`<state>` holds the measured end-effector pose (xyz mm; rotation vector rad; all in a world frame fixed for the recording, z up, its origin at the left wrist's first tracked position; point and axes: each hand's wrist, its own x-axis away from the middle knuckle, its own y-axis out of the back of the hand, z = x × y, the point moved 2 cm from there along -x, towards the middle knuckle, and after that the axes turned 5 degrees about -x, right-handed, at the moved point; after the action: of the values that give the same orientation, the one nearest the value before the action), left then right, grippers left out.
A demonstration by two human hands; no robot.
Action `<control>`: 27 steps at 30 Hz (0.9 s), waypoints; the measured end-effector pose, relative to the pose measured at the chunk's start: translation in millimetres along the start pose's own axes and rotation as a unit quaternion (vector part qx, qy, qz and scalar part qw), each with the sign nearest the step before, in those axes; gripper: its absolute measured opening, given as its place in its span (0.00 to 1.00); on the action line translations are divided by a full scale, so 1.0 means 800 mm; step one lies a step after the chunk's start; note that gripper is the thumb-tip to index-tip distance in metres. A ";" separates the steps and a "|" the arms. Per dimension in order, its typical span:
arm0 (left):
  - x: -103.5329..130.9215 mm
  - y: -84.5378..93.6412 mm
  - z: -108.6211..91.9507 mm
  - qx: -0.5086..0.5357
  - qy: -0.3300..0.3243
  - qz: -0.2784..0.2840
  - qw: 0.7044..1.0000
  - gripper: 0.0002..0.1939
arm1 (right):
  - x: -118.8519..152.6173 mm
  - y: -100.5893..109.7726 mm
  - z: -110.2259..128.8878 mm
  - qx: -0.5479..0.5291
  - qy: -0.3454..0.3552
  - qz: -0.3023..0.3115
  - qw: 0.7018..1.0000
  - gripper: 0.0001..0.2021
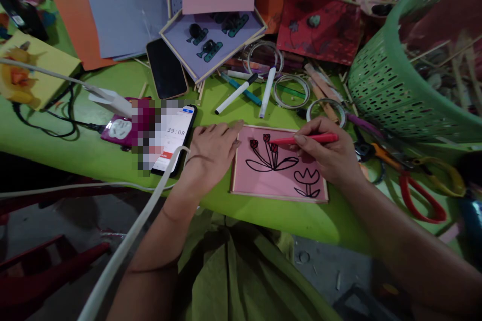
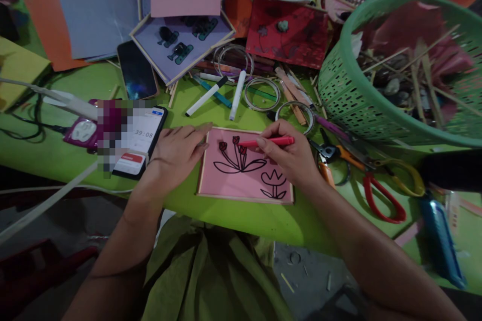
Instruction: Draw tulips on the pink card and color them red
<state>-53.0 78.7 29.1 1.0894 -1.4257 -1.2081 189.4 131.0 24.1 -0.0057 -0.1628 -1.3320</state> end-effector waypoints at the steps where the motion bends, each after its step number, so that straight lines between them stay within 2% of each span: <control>1: 0.000 0.000 0.000 0.002 0.001 0.001 1.000 0.23 | 0.000 0.000 0.000 0.001 0.001 0.000 1.000 0.22; 15: 0.000 -0.001 0.001 0.016 -0.004 -0.015 1.000 0.24 | 0.000 0.001 -0.001 -0.012 -0.014 -0.002 1.000 0.22; 27: 0.001 -0.003 0.001 0.003 -0.002 -0.023 1.000 0.23 | 0.002 0.002 -0.002 0.022 -0.011 0.010 1.000 0.19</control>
<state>-54.0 77.7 27.2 1.1308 -1.4153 -1.2400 191.5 130.0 23.0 0.0151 -0.2092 -1.3094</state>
